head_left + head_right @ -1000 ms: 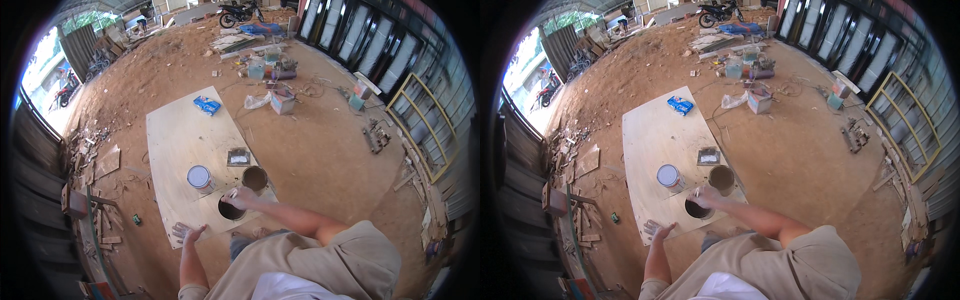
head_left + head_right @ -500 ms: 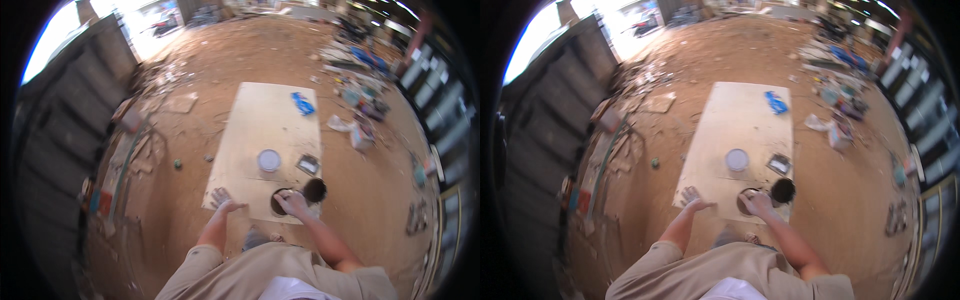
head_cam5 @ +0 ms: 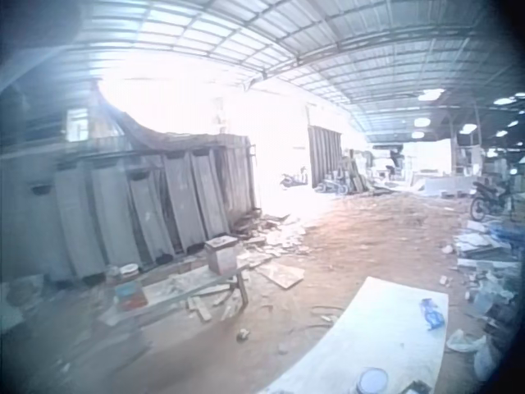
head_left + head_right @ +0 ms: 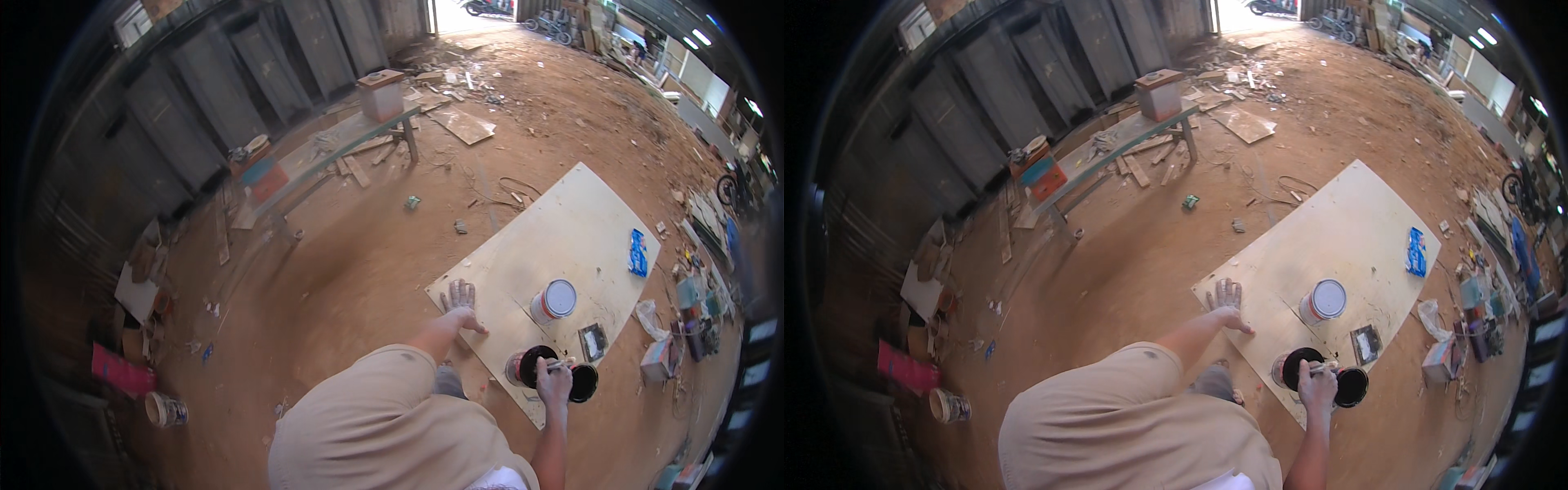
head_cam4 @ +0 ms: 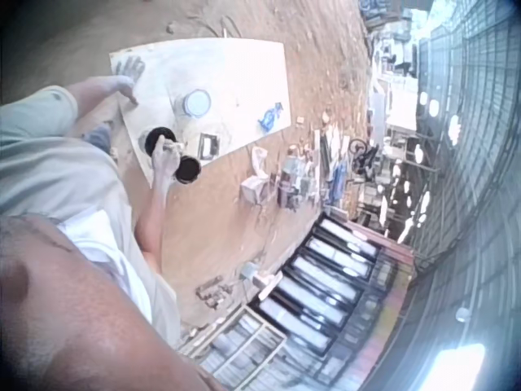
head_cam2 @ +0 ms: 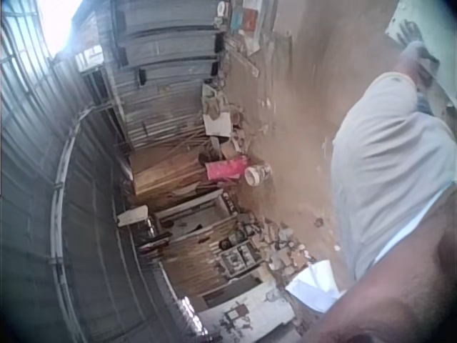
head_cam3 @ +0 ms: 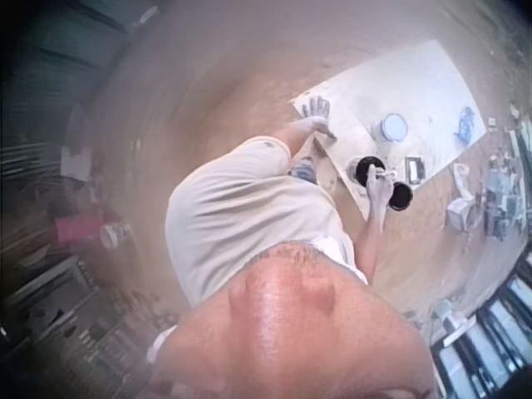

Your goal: The person sits on the ground and pours liquid from a small bottle into a paint can, then stirs the contents with a stick. They then pour liquid from a large plastic container into the can and continue stirring. Finally, they stand up, carry the can to a table, and pour some of the paint into another can.

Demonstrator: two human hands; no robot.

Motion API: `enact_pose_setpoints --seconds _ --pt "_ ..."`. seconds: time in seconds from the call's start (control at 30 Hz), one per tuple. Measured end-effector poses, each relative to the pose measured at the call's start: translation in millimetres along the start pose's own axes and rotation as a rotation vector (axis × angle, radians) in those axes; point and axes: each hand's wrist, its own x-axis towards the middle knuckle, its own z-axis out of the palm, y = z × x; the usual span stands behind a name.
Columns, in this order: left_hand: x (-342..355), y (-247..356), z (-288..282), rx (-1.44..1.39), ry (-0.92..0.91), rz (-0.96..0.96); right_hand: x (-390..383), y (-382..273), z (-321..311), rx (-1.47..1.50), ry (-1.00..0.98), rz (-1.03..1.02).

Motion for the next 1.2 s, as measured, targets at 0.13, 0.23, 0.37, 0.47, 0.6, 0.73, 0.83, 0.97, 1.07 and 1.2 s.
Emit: enact_pose_setpoints --seconds 0.13,0.23,0.37,0.47,0.6,0.73,0.83,0.97,1.07,1.2 --pt "-2 6 -4 -0.045 0.01 0.006 7 7 -9 -0.014 0.126 0.105" --pt "-2 6 -5 -0.061 0.022 0.009 11 8 1 0.186 0.11 0.031" --pt "-2 6 -4 -0.07 0.025 0.008 7 19 16 0.1 0.082 -0.087" --pt "-4 6 -8 -0.071 0.003 0.001 6 19 -5 -0.058 0.001 0.048" --pt "-7 9 -11 -0.066 -0.001 -0.009 11 17 1 0.001 0.152 0.025" --pt "-6 7 -10 -0.048 -0.012 -0.019 12 5 0 0.213 -0.019 -0.016" --pt "-4 6 -7 -0.039 0.006 -0.007 11 6 -9 0.046 -0.068 0.005" --pt "-1 10 -5 -0.005 0.014 -0.02 16 20 -3 -0.052 0.051 0.087" --pt "-6 4 -10 -0.002 0.01 -0.01 16 4 0 0.201 0.085 0.016" --pt "-4 6 -6 -0.003 0.001 -0.014 9 5 -5 0.188 -0.072 -0.002"
